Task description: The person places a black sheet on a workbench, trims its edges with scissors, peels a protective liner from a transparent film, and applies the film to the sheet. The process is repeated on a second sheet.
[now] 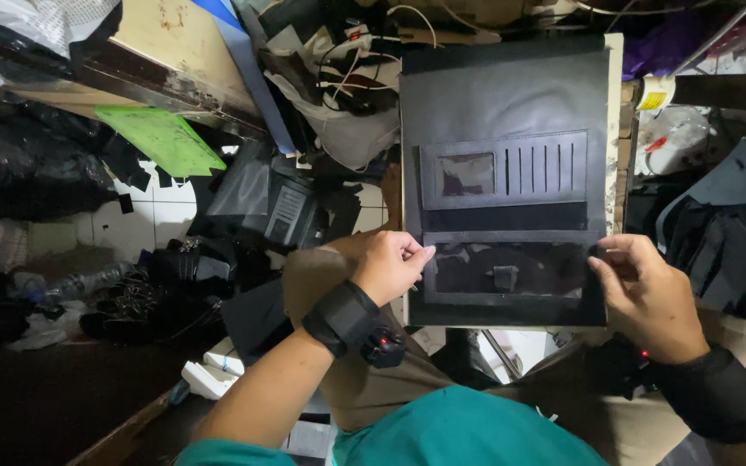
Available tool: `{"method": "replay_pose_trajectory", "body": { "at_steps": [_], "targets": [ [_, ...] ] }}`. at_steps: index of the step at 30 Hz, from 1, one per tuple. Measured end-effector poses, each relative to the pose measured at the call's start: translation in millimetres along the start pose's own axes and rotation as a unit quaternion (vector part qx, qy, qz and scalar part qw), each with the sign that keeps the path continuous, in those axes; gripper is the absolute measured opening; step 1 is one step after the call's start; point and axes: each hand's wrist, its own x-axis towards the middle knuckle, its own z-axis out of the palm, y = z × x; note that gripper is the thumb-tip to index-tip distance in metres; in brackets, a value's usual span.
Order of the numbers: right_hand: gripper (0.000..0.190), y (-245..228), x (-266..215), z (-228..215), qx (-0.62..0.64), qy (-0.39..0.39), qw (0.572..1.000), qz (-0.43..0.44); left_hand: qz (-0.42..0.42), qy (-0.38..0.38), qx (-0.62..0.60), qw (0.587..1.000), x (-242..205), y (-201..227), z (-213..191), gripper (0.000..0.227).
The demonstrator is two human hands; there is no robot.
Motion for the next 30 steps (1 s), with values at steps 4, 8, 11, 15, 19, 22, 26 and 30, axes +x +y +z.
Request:
{"method": "replay_pose_trajectory", "body": {
  "at_steps": [4, 8, 11, 15, 19, 22, 26, 30],
  "targets": [
    [0.024, 2, 1, 1, 0.001, 0.002, 1.0, -0.031, -0.042, -0.035, -0.019, 0.998, -1, 8, -6, 0.034],
    [0.022, 11, 3, 4, -0.025, 0.008, 0.998, -0.054, -0.038, -0.036, -0.005, 0.999, 0, 7, -4, 0.034],
    [0.019, 21, 5, 11, -0.029, 0.006, 0.997, -0.065, 0.007, 0.007, 0.016, 1.0, 7, -24, 15, 0.034],
    [0.021, 22, 2, 16, -0.015, 0.014, 0.997, -0.076, 0.0, -0.033, -0.061, 0.998, 3, -12, 8, 0.034],
    [0.022, 23, 2, 27, -0.082, 0.07, 0.99, -0.092, -0.104, -0.061, -0.081, 0.989, 6, -7, 4, 0.021],
    [0.02, 15, 5, 26, -0.084, 0.086, 0.987, -0.109, -0.121, -0.068, -0.115, 0.984, 6, -8, 2, 0.022],
    [0.021, 15, 11, 25, -0.098, 0.087, 0.983, -0.129, -0.15, -0.067, -0.138, 0.977, 6, -6, 1, 0.026],
    [0.021, 24, 12, 31, -0.124, 0.094, 0.98, -0.126, -0.163, -0.066, -0.148, 0.973, 3, 9, -7, 0.026]
  ]
}}
